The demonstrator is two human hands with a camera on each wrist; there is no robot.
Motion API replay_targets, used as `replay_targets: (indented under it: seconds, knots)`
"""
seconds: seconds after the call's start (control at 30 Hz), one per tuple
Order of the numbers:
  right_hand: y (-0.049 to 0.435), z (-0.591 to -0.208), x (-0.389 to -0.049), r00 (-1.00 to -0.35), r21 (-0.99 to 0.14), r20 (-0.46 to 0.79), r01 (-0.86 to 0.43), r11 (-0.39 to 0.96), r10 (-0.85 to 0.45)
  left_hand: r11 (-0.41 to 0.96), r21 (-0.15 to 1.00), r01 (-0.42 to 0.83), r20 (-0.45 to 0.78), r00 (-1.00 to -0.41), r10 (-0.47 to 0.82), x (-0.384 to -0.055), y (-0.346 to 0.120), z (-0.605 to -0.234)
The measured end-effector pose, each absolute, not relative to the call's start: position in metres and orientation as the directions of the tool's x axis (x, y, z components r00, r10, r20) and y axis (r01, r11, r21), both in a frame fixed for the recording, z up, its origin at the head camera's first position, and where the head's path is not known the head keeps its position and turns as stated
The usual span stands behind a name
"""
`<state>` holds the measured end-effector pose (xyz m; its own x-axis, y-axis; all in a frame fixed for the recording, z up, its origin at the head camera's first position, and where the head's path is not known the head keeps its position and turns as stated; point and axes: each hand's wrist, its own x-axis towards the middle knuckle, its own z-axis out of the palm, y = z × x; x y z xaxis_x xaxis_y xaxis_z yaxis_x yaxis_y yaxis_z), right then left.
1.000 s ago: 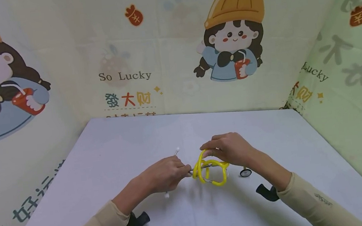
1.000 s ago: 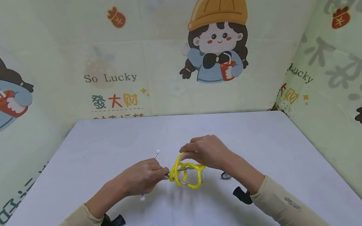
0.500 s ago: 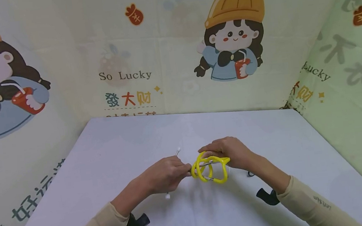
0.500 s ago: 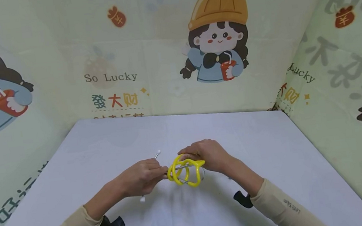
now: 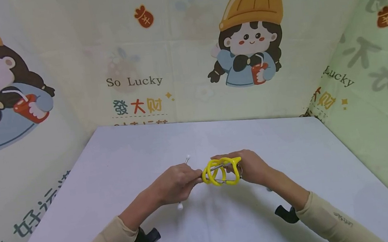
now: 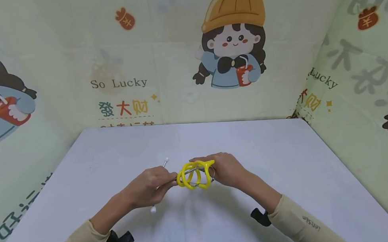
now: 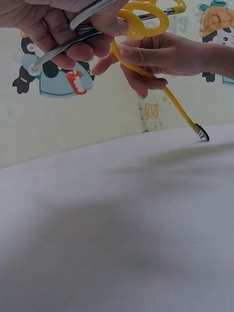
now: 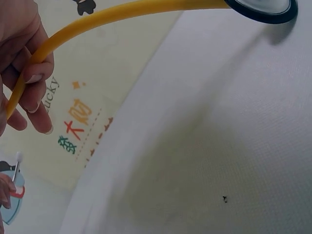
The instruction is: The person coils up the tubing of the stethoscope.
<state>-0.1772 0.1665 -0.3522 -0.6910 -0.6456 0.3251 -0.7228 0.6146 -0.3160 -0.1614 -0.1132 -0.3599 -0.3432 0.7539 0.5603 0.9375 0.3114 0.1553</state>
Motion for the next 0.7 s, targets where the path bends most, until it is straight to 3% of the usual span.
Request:
replay_targets:
  seconds: [0.2, 0.43, 0.7]
  knots:
    - [0.1679, -0.3550, -0.1760, -0.739, -0.335, 0.293, -0.674, 0.658, -0.607, 0.300, 0.175, 0.938, 0.587, -0.344, 0.733, -0.1631, -0.1136, -0.3609]
    - [0.1673, -0.3579, -0.1768, -0.752, -0.345, 0.294, -0.659, 0.669, -0.590, 0.311, 0.170, 0.935, 0.618, -0.347, 0.706, -0.1639, -0.1144, -0.3563]
    - [0.1670, -0.3602, -0.1680, -0.799, -0.403, 0.238, -0.599, 0.692, -0.553, 0.408, 0.194, 0.892, 0.602, -0.437, 0.668, -0.1669, -0.1135, -0.3535]
